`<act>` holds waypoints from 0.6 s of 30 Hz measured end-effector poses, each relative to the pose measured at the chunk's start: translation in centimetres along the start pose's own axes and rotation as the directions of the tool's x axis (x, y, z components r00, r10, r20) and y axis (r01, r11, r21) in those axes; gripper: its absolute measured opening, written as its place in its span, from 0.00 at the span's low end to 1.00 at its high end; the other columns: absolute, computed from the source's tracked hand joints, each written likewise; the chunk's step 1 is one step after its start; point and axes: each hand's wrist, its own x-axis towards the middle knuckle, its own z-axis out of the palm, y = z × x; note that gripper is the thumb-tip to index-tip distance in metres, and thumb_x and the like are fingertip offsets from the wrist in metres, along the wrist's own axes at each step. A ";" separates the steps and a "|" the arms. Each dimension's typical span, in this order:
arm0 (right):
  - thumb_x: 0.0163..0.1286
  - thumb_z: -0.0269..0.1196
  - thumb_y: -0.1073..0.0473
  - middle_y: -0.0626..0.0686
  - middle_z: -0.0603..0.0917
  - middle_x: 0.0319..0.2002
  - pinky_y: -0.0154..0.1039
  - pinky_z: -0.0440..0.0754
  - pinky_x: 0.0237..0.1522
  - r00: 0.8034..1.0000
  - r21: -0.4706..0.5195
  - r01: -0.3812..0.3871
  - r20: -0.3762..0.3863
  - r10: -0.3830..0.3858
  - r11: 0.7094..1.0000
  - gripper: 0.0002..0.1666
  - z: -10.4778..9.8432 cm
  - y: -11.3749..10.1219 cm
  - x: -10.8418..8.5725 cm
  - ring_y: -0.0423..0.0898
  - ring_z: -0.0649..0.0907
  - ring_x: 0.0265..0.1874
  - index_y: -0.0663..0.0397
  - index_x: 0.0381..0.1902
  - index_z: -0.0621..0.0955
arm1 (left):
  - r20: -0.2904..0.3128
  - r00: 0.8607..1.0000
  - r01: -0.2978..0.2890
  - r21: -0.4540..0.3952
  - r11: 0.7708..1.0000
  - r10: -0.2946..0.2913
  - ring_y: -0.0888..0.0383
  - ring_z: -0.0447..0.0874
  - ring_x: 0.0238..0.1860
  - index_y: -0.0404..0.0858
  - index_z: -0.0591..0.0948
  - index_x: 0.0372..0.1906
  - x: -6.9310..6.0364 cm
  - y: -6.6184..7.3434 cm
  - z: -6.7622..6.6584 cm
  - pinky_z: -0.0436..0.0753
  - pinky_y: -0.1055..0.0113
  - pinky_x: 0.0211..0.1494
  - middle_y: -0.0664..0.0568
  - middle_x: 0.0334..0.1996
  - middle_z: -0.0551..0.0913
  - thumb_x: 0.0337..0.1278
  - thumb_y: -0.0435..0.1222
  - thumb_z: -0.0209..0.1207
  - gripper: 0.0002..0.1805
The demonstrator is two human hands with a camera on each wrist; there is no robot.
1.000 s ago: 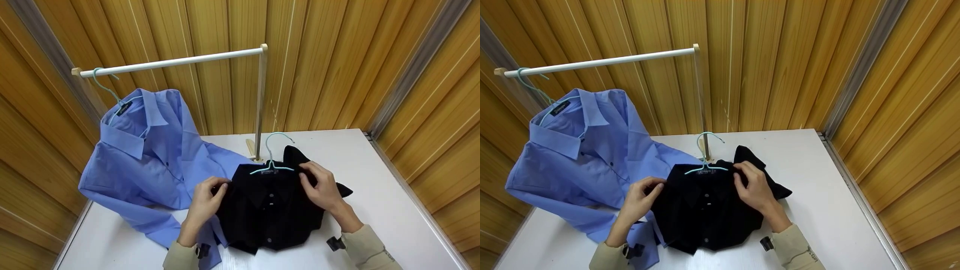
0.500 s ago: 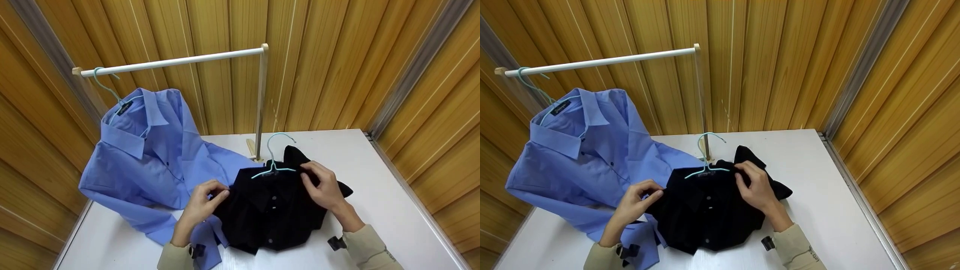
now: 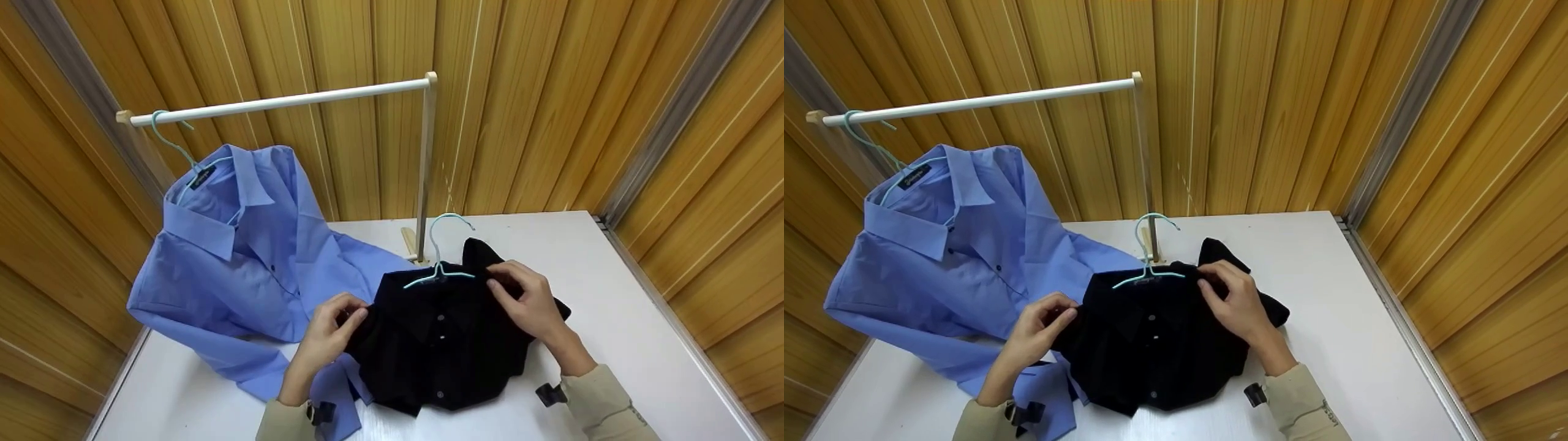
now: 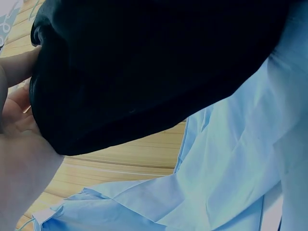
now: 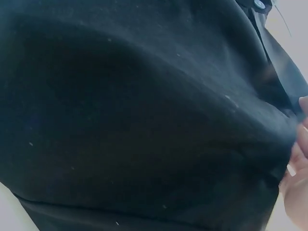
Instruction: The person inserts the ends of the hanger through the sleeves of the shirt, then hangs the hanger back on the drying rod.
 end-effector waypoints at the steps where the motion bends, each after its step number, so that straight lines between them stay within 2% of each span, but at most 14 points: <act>1: 0.57 0.66 0.84 0.60 0.86 0.38 0.29 0.78 0.42 1.000 -0.010 -0.016 0.008 0.016 1.000 0.17 -0.1 0.4 -0.1 0.48 0.84 0.35 0.70 0.44 0.84 | -0.009 1.000 -0.003 0.001 1.000 0.003 0.59 0.79 0.32 0.44 0.86 0.40 -0.1 0.0 0.0 0.79 0.66 0.36 0.57 0.34 0.83 0.71 0.31 0.62 0.05; 4: 0.59 0.67 0.83 0.57 0.87 0.39 0.28 0.77 0.45 0.998 -0.056 -0.055 0.019 0.056 0.997 0.17 -0.2 1.8 -0.5 0.47 0.85 0.37 0.65 0.44 0.86 | -0.041 0.999 0.001 0.010 1.000 0.000 0.59 0.79 0.32 0.43 0.86 0.40 -0.3 -0.1 0.0 0.78 0.67 0.36 0.57 0.34 0.83 0.69 0.29 0.62 0.06; 7: 0.60 0.67 0.82 0.55 0.87 0.39 0.26 0.75 0.47 0.996 -0.088 -0.086 0.011 0.088 0.992 0.16 -0.4 2.0 -0.7 0.48 0.85 0.39 0.64 0.42 0.86 | -0.083 0.996 0.014 0.029 0.999 -0.011 0.59 0.78 0.32 0.42 0.86 0.39 -0.4 0.0 -0.1 0.77 0.68 0.35 0.56 0.33 0.83 0.67 0.26 0.63 0.07; 11: 0.59 0.65 0.84 0.58 0.87 0.39 0.27 0.75 0.50 0.994 -0.091 -0.109 -0.025 0.107 0.990 0.16 -0.7 1.8 -0.6 0.53 0.85 0.41 0.66 0.41 0.86 | -0.130 0.991 0.026 0.045 0.999 -0.020 0.57 0.78 0.30 0.35 0.85 0.37 -0.5 0.7 -0.4 0.76 0.69 0.34 0.51 0.32 0.84 0.64 0.21 0.62 0.07; 14: 0.60 0.64 0.85 0.59 0.87 0.40 0.27 0.75 0.51 0.991 -0.097 -0.130 -0.053 0.125 0.987 0.17 -1.0 2.6 -0.9 0.55 0.84 0.42 0.66 0.41 0.86 | -0.154 0.988 0.029 0.046 0.999 -0.022 0.55 0.79 0.30 0.30 0.85 0.36 -0.6 1.3 -0.7 0.76 0.70 0.34 0.45 0.31 0.84 0.62 0.18 0.62 0.06; 18: 0.62 0.62 0.84 0.55 0.87 0.42 0.27 0.75 0.50 0.987 -0.119 -0.154 -0.068 0.147 0.981 0.19 -1.7 4.2 -1.5 0.54 0.84 0.42 0.62 0.43 0.87 | -0.178 0.983 0.046 0.051 0.998 -0.036 0.57 0.78 0.30 0.31 0.85 0.37 -1.1 0.8 -1.3 0.76 0.71 0.34 0.46 0.33 0.85 0.63 0.20 0.62 0.06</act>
